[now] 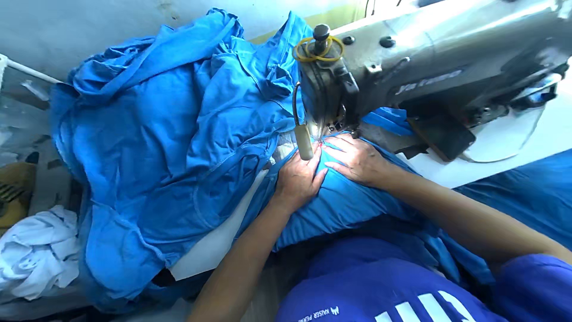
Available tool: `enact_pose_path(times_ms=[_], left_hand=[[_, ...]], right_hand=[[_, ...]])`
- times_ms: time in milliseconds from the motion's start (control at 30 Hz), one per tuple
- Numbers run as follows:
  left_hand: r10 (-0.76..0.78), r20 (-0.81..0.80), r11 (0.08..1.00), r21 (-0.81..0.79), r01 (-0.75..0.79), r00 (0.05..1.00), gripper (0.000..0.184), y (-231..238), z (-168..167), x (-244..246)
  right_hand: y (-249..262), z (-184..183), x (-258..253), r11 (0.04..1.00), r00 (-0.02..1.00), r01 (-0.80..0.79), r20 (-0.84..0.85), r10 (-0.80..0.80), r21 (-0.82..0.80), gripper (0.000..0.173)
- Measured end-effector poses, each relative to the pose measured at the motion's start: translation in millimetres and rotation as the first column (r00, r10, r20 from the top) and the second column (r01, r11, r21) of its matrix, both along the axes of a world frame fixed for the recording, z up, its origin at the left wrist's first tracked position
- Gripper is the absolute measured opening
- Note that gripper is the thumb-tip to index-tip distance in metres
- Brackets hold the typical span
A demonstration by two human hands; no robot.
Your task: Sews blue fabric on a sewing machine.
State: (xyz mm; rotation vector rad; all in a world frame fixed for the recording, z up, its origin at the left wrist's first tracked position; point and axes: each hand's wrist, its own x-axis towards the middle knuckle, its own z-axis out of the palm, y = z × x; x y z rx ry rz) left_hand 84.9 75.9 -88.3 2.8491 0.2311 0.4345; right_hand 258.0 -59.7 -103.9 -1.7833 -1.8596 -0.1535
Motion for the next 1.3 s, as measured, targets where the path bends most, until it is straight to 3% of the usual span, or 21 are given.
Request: enact_pose_path(times_ms=[433,867,967,1033,1167,1233,1300], left_hand=[[0.006,0.041,1.0,0.012,-0.006,0.999,0.049,-2.4,-1.2,2.1],[0.002,0.029,0.999,0.039,-0.003,1.0,0.05,-3.2,-0.6,1.8],[-0.001,0.005,0.999,0.042,0.001,1.0,0.05,-4.1,1.6,2.2],[-0.005,-0.016,1.0,0.031,0.005,1.0,0.05,-3.7,1.5,1.6],[-0.016,0.0,1.0,0.021,0.016,1.0,0.05,-1.1,-1.3,2.9],[-0.025,0.02,0.999,0.025,0.025,0.999,0.05,0.1,-2.6,2.3],[-0.03,0.017,0.999,0.026,0.03,0.999,0.05,0.8,-1.7,2.2]], right_hand=[[-0.3,0.7,-1.8,0.999,0.996,0.007,0.084,-0.009,0.033,0.047],[-22.2,15.5,-3.4,0.998,1.0,-0.006,-0.003,0.005,-0.062,0.042],[-62.6,27.1,5.0,0.995,0.994,0.094,-0.06,-0.094,0.011,0.037],[-93.9,30.9,22.3,0.964,0.969,0.241,-0.082,-0.233,0.112,0.033],[-151.3,39.1,78.6,0.769,0.81,0.574,-0.06,-0.583,0.283,0.034],[-173.5,44.6,104.1,0.68,0.712,0.69,-0.063,-0.7,0.248,0.043],[-187.4,51.0,120.2,0.649,0.661,0.747,-0.065,-0.747,0.144,0.049]])
